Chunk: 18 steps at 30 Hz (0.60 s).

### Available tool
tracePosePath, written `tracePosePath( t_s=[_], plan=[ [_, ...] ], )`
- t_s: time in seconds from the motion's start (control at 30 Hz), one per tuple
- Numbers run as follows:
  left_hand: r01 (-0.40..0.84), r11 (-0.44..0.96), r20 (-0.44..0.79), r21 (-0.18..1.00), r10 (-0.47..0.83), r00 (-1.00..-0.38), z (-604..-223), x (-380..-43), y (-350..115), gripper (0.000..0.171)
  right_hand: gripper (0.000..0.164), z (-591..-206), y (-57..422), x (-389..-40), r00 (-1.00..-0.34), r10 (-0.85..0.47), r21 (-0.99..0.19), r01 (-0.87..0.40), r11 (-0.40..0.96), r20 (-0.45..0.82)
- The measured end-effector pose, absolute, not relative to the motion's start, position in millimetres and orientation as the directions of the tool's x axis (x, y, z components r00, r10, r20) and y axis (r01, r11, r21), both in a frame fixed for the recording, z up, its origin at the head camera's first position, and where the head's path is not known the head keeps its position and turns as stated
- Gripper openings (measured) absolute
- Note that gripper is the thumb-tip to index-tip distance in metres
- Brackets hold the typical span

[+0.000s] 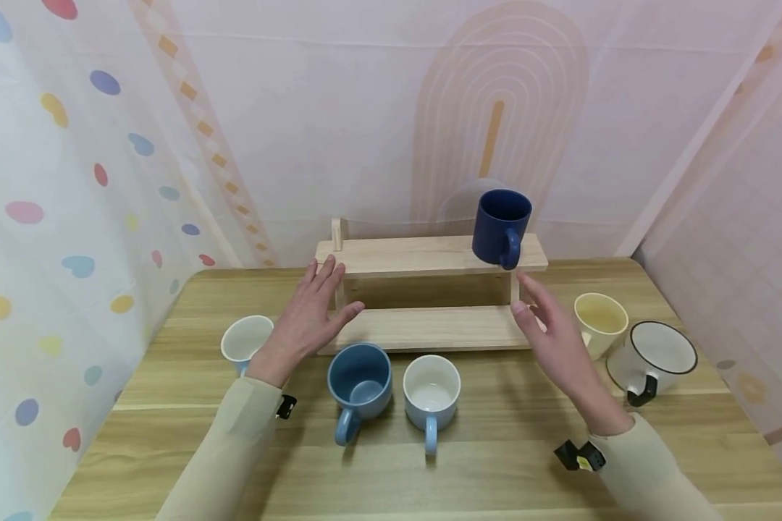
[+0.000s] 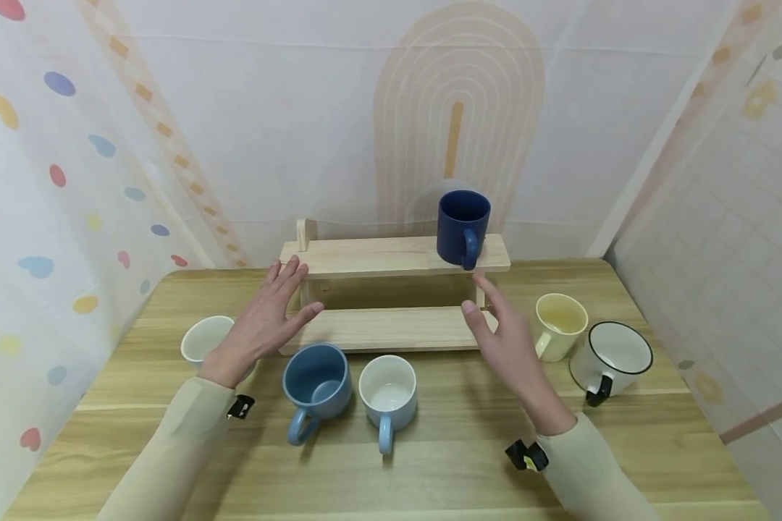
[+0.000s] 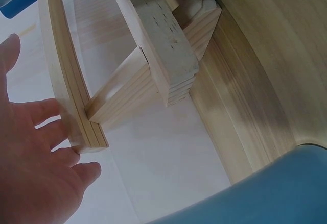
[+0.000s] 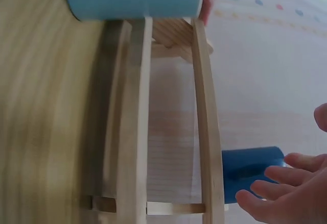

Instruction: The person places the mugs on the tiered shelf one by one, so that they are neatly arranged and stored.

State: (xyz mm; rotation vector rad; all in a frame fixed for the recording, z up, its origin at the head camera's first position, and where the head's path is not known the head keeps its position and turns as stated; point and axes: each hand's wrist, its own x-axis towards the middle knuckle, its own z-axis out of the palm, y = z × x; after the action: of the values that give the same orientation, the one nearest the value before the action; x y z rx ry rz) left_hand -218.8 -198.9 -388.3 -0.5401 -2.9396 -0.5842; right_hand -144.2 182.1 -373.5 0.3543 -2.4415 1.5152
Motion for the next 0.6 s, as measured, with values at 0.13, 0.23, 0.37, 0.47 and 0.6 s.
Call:
tracePosePath(
  t_s=[0.13, 0.23, 0.37, 0.47, 0.6],
  plan=[
    [0.361, 0.863, 0.161, 0.353, 0.324, -0.932, -388.4, -219.0, -200.2, 0.088, 0.053, -377.9, 181.4, -132.8, -0.940, -0.135, -0.820, -0.339, 0.462, 0.313],
    [0.360, 0.864, 0.160, 0.353, 0.323, -0.933, -388.3, -218.8, -200.9, 0.089, 0.051, -380.3, 179.4, -124.5, -0.934, -0.179, -0.801, -0.356, 0.482, 0.308],
    [0.362, 0.862, 0.161, 0.354, 0.326, -0.932, -388.4, -219.3, -200.8, 0.089, 0.049, -383.5, 176.7, -114.4, -0.928, -0.211, -0.769, -0.373, 0.519, 0.308],
    [0.365, 0.861, 0.163, 0.354, 0.328, -0.930, -388.4, -220.0, -200.5, 0.089, 0.048, -386.0, 174.9, -108.1, -0.920, -0.225, -0.741, -0.391, 0.546, 0.320],
    [0.370, 0.859, 0.169, 0.353, 0.330, -0.929, -388.4, -220.0, -200.4, 0.088, 0.046, -389.8, 172.7, -100.2, -0.904, -0.257, -0.713, -0.428, 0.555, 0.343]
  ],
)
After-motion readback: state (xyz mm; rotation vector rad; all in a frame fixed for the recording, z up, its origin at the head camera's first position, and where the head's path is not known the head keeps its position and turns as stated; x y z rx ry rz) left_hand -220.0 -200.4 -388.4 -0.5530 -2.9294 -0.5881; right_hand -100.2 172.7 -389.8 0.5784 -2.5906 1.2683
